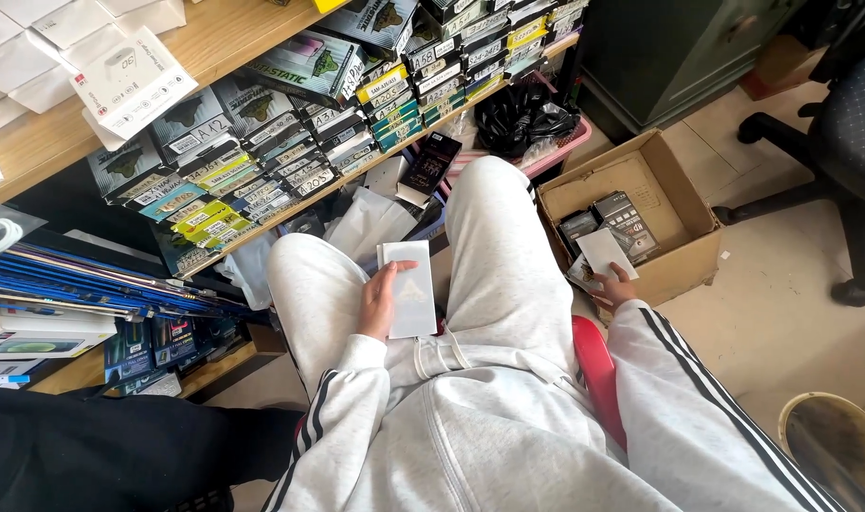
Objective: Sorting and organizing mobile phone screen protector packages from a large box into a smaller container while sitting on the floor.
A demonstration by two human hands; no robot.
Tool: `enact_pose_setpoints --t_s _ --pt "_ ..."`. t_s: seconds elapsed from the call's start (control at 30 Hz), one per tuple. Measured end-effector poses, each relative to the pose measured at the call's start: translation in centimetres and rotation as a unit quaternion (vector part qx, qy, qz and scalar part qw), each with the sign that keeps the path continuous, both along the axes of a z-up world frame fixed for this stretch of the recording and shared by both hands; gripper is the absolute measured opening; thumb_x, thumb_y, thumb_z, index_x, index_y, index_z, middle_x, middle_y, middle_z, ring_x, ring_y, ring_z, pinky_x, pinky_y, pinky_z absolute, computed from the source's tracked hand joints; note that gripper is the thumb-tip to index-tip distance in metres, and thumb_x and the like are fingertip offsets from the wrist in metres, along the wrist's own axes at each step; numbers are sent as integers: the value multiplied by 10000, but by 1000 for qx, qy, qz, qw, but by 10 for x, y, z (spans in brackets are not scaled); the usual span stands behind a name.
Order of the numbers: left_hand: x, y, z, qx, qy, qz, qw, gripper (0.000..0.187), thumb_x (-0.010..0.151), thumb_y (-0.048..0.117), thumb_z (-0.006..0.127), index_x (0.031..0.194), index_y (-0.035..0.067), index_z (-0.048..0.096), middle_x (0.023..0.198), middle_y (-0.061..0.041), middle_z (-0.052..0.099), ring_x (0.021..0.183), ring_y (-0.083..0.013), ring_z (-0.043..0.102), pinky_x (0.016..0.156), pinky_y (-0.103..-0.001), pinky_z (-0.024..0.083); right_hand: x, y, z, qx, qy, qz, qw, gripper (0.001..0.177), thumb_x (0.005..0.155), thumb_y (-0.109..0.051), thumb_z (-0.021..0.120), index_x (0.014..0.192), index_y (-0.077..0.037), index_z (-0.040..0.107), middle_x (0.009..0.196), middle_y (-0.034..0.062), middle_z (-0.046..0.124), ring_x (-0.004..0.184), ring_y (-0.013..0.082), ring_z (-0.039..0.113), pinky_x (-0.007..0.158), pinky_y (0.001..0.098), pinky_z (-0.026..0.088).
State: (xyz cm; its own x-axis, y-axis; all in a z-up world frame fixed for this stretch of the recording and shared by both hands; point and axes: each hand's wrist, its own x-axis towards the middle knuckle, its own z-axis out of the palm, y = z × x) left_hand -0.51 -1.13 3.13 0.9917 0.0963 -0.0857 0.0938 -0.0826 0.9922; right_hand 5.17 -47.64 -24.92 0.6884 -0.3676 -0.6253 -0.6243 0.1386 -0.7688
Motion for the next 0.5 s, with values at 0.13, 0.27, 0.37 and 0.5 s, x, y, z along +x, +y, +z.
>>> enact_pose_setpoints --t_s 0.13,0.27,0.37,0.5 --pt "0 -2 -3 2 6 3 1000 403 1099 312 433 1114 136 796 1057 -61 740 1051 -146 616 1087 -354 431 13 -14 -33 0 25 -19 1000 722 940 -180 705 1552 -332 355 1491 212 436 1021 353 686 901 489 573" --pt "-1 -4 2 1 10 6 1000 404 1099 313 434 1104 140 799 1047 -57 742 1040 -149 621 1089 -354 430 17 -4 -10 -8 29 -11 999 708 936 -170 692 1548 -347 383 1530 227 382 1041 363 678 924 503 562" --pt "1 -2 -5 -1 18 1 1000 409 1104 318 429 1106 144 799 1043 -60 741 1045 -154 630 1088 -353 433 19 4 13 -7 31 3 999 731 968 -186 658 1595 -292 298 1497 229 444 1050 394 673 924 496 564" --pt "0 -2 -2 4 26 -3 1000 405 1102 320 431 1111 141 795 1041 -73 738 1041 -160 625 1090 -366 434 24 4 8 -10 60 11 998 751 964 -202 654 1606 -298 278 1557 220 377 1092 394 662 968 493 540"
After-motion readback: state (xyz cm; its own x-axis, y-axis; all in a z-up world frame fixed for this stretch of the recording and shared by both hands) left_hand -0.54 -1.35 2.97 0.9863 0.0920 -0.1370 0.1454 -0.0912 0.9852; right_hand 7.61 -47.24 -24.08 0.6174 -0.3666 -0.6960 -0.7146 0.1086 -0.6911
